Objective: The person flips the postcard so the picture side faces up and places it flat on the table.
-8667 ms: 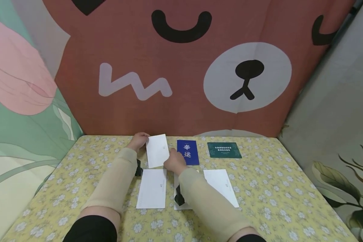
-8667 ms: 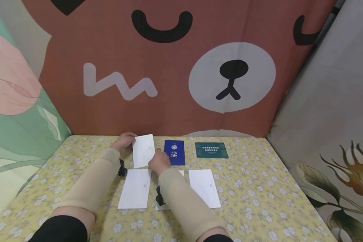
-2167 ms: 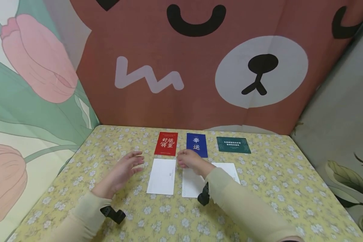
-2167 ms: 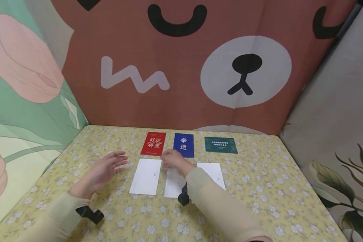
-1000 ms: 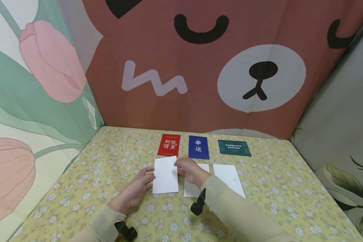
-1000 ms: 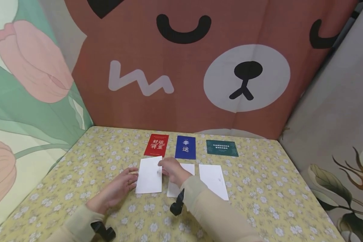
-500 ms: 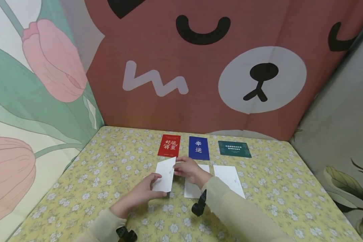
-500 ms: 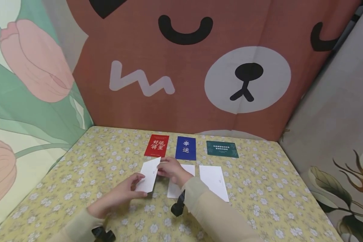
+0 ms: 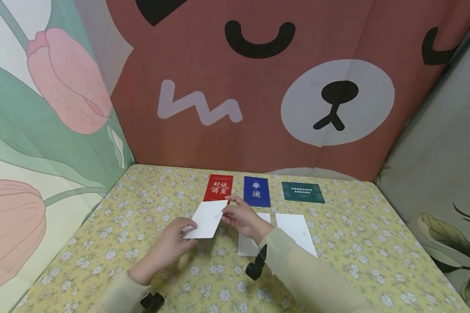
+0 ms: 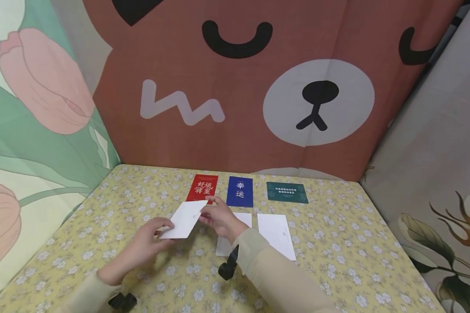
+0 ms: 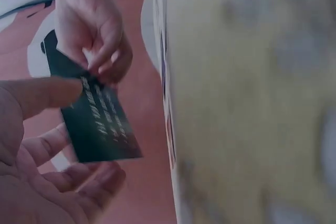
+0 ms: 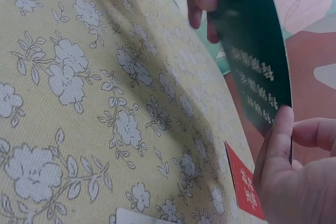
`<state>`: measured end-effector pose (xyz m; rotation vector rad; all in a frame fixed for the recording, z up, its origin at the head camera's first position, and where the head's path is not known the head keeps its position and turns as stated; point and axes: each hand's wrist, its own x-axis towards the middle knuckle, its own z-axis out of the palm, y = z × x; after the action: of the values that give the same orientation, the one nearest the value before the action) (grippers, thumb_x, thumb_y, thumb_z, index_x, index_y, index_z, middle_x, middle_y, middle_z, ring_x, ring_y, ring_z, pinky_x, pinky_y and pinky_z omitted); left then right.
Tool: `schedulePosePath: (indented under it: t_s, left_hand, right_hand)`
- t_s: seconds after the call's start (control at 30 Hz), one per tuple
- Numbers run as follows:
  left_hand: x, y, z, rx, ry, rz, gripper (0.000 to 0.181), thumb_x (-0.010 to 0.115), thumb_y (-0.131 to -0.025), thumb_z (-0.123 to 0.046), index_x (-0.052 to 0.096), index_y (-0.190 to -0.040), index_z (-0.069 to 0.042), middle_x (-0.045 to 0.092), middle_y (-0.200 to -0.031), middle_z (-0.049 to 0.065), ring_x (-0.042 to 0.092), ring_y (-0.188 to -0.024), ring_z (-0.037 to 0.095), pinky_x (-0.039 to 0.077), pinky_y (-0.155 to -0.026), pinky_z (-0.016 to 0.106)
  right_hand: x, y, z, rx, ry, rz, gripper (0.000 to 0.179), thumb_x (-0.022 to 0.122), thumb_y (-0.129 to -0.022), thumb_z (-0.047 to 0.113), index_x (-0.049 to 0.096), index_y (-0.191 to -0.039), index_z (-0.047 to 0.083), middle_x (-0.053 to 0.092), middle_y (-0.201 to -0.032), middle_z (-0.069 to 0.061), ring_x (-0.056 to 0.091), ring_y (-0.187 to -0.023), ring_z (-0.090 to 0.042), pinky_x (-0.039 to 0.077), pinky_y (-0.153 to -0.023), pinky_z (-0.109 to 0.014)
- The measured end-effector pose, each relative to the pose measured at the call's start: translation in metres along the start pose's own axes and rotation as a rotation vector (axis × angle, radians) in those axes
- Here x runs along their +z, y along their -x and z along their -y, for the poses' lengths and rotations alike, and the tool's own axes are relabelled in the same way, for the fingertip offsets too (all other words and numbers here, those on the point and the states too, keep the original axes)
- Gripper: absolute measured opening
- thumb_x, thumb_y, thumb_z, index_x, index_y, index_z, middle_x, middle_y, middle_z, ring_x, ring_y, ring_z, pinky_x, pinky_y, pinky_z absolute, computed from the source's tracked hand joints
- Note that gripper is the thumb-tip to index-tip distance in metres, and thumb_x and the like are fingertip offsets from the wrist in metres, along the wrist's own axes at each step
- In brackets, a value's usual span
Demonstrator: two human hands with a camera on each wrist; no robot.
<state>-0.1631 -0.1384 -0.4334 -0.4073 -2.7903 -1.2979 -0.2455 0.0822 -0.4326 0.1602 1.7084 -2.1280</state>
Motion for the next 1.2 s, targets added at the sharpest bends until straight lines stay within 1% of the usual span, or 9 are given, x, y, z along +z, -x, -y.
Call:
schedulePosePath:
  t_s: [0.13,0.23,0.33,0.47,0.57,0.73,0.97,1.07,1.2]
  left_hand:
    - [-0.008,0.0,0.003,0.053,-0.007,-0.088,0.017,0.07,-0.094,0.004,0.07,-0.11,-0.002,0.066,-0.125,0.018,0.065,-0.112,0.035,0.055,-0.09,0.05]
    - [-0.014,-0.002,0.004,0.094,0.026,-0.156,0.015,0.066,-0.098,0.003,0.071,-0.112,-0.002,0.069,-0.12,0.015,0.068,-0.106,0.032,0.056,-0.09,0.048]
    - [-0.019,-0.005,0.004,0.105,0.069,-0.22,0.014,0.062,-0.103,-0.001,0.072,-0.113,-0.003,0.072,-0.109,0.01,0.07,-0.098,0.028,0.058,-0.082,0.042]
    - [-0.027,-0.01,0.003,0.058,0.155,-0.268,0.015,0.057,-0.107,-0.008,0.07,-0.113,-0.002,0.073,-0.097,0.007,0.07,-0.092,0.025,0.056,-0.075,0.033]
    - [-0.031,-0.013,0.002,0.01,0.201,-0.272,0.02,0.055,-0.109,-0.011,0.069,-0.116,0.001,0.072,-0.095,0.008,0.071,-0.093,0.023,0.058,-0.082,0.036]
    - [-0.034,-0.015,0.001,-0.073,0.228,-0.261,0.025,0.052,-0.11,-0.014,0.066,-0.123,0.002,0.072,-0.097,0.013,0.07,-0.096,0.028,0.057,-0.088,0.041]
    - [-0.034,-0.021,0.006,-0.135,0.296,-0.31,0.025,0.052,-0.11,-0.012,0.061,-0.127,0.004,0.071,-0.095,0.018,0.069,-0.088,0.019,0.056,-0.082,0.025]
    - [-0.033,-0.023,0.008,-0.158,0.405,-0.325,0.023,0.05,-0.11,-0.008,0.058,-0.126,0.006,0.07,-0.091,0.014,0.068,-0.083,0.013,0.056,-0.082,0.027]
    - [-0.03,-0.023,0.011,-0.177,0.629,-0.317,0.015,0.045,-0.11,-0.004,0.05,-0.121,0.006,0.07,-0.086,0.002,0.067,-0.08,0.007,0.058,-0.082,0.027]
  right_hand:
    - [-0.002,-0.001,-0.001,0.012,-0.01,0.004,0.057,0.057,-0.1,-0.005,0.037,-0.154,-0.002,0.058,-0.091,-0.008,0.061,-0.074,-0.012,0.055,-0.069,-0.02]
    - [-0.004,-0.001,-0.001,0.014,-0.021,0.015,0.054,0.056,-0.102,-0.002,0.037,-0.153,-0.004,0.059,-0.098,-0.01,0.062,-0.082,-0.014,0.055,-0.073,-0.021]
    - [-0.004,0.0,-0.001,0.022,-0.032,0.019,0.044,0.054,-0.106,0.004,0.044,-0.148,-0.006,0.061,-0.105,-0.011,0.062,-0.088,-0.015,0.055,-0.078,-0.022]
    - [-0.005,0.001,-0.001,0.036,-0.024,0.002,0.031,0.052,-0.107,0.008,0.056,-0.135,-0.006,0.065,-0.104,-0.011,0.066,-0.093,-0.017,0.056,-0.084,-0.025]
    - [-0.005,0.001,-0.002,0.036,0.014,-0.001,0.027,0.055,-0.105,0.006,0.059,-0.13,-0.005,0.069,-0.101,-0.011,0.068,-0.093,-0.018,0.057,-0.085,-0.027]
    - [-0.004,0.001,-0.005,0.002,0.106,0.008,0.017,0.059,-0.103,0.005,0.063,-0.119,-0.002,0.068,-0.105,-0.014,0.065,-0.085,-0.016,0.056,-0.077,-0.025]
    - [-0.003,0.003,-0.007,-0.005,0.181,-0.002,0.007,0.058,-0.105,0.008,0.064,-0.105,0.005,0.059,-0.1,-0.004,0.051,-0.08,-0.016,0.047,-0.076,-0.03]
    - [-0.004,0.003,-0.009,0.004,0.196,0.024,0.005,0.059,-0.104,0.007,0.062,-0.101,0.007,0.063,-0.102,-0.008,0.055,-0.08,-0.016,0.048,-0.075,-0.03]
    - [-0.005,0.003,-0.011,0.02,0.196,0.078,0.003,0.06,-0.104,0.006,0.061,-0.101,0.005,0.07,-0.108,-0.015,0.066,-0.089,-0.018,0.054,-0.077,-0.03]
